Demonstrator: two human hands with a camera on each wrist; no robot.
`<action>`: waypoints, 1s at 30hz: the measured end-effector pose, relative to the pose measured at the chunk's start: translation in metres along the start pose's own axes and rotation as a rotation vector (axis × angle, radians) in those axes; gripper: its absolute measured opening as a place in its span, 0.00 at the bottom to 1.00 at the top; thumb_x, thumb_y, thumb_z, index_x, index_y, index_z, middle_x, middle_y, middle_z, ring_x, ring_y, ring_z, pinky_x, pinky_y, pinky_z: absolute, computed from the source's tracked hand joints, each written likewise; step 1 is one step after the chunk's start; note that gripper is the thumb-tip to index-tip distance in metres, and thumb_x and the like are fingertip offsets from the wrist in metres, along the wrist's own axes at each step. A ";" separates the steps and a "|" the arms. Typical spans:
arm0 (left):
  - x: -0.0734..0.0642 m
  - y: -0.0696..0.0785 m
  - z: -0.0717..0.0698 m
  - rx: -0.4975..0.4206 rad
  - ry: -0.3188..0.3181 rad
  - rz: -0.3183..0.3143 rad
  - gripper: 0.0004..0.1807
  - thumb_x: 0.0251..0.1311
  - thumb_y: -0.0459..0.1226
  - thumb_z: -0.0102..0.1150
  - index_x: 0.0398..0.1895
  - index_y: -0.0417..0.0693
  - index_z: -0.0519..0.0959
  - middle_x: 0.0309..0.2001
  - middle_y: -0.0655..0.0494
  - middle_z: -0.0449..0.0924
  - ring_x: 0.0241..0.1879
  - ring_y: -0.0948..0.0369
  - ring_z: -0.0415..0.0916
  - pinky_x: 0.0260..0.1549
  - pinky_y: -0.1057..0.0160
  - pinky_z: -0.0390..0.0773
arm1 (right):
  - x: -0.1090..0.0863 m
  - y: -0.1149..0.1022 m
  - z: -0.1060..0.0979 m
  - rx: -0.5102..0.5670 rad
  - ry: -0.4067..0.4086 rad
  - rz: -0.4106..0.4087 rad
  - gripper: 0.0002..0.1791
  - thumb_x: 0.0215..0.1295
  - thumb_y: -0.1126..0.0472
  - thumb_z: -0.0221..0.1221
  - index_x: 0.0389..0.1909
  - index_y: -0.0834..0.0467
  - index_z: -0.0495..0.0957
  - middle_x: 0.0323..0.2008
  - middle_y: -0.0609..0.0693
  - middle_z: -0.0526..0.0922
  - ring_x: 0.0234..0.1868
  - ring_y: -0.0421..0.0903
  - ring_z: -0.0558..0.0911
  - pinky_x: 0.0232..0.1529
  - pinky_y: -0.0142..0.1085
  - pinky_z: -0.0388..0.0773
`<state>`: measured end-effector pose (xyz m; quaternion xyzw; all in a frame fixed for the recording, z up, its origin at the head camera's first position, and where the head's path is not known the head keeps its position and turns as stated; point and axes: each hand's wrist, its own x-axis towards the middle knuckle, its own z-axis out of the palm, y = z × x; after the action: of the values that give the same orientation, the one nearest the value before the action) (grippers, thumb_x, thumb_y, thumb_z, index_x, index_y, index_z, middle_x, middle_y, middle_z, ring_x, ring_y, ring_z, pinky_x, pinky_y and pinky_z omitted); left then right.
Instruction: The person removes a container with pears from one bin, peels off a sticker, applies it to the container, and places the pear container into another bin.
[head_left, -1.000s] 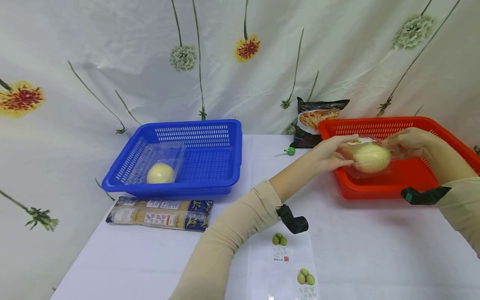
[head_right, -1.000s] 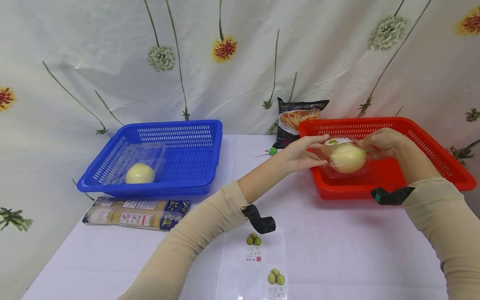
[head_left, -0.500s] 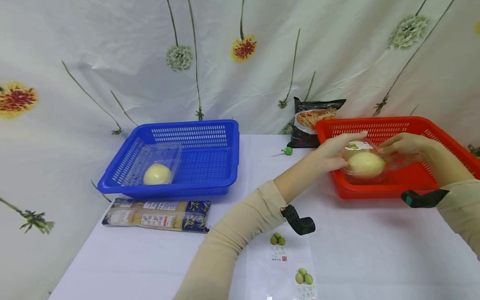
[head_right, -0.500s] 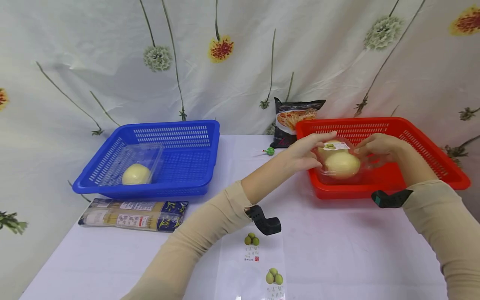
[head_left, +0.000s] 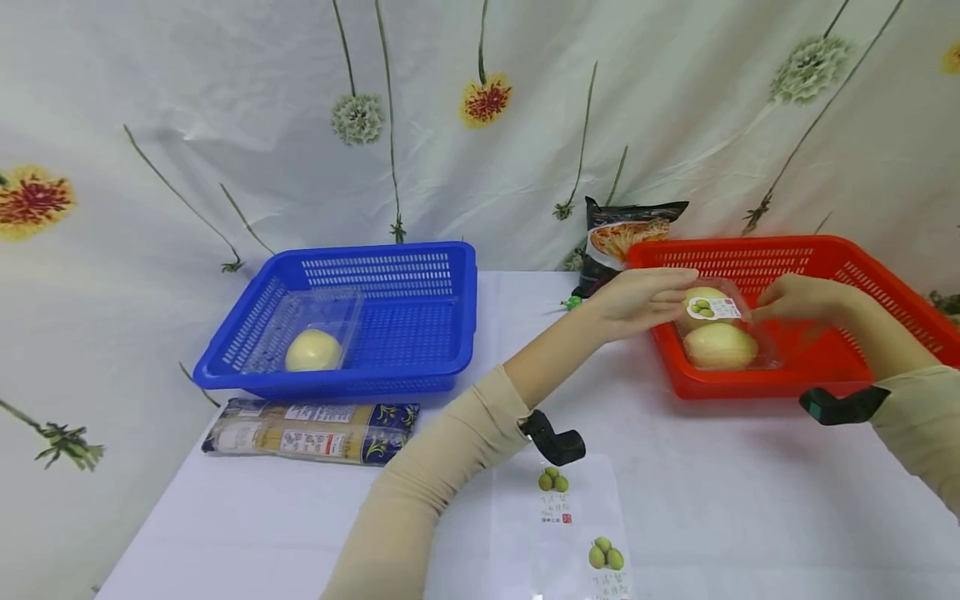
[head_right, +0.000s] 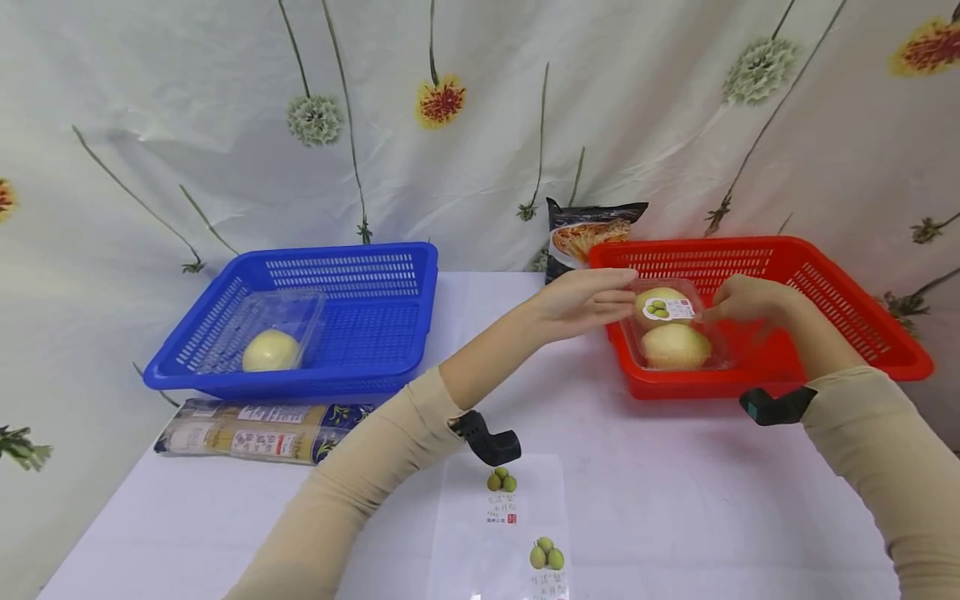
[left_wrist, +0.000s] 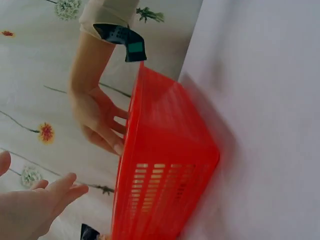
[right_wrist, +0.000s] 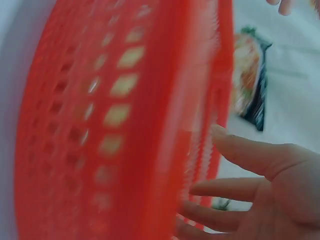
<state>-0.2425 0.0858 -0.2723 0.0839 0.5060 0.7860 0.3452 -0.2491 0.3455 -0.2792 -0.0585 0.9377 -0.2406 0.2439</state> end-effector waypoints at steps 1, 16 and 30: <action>-0.004 0.002 -0.006 0.047 -0.010 0.021 0.22 0.67 0.32 0.49 0.63 0.33 0.67 0.65 0.39 0.64 0.66 0.46 0.60 0.63 0.54 0.62 | -0.001 -0.005 0.000 -0.049 0.039 -0.010 0.36 0.65 0.50 0.56 0.54 0.82 0.65 0.48 0.76 0.72 0.43 0.64 0.77 0.37 0.51 0.81; -0.093 0.034 -0.121 0.479 0.027 0.179 0.23 0.68 0.34 0.49 0.65 0.36 0.65 0.57 0.32 0.71 0.55 0.45 0.74 0.52 0.56 0.75 | 0.008 -0.103 0.021 -0.133 0.235 -0.255 0.36 0.63 0.49 0.59 0.59 0.74 0.67 0.54 0.71 0.72 0.51 0.63 0.72 0.46 0.57 0.75; -0.165 0.048 -0.188 0.720 0.222 0.237 0.25 0.68 0.37 0.50 0.65 0.35 0.64 0.54 0.35 0.74 0.53 0.45 0.74 0.52 0.53 0.75 | 0.057 -0.193 0.053 0.057 0.124 -0.456 0.31 0.65 0.56 0.58 0.64 0.68 0.64 0.57 0.67 0.73 0.53 0.59 0.76 0.50 0.50 0.76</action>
<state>-0.2313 -0.1688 -0.2847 0.1719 0.7704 0.5969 0.1437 -0.2745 0.1408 -0.2512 -0.2469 0.9062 -0.3191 0.1268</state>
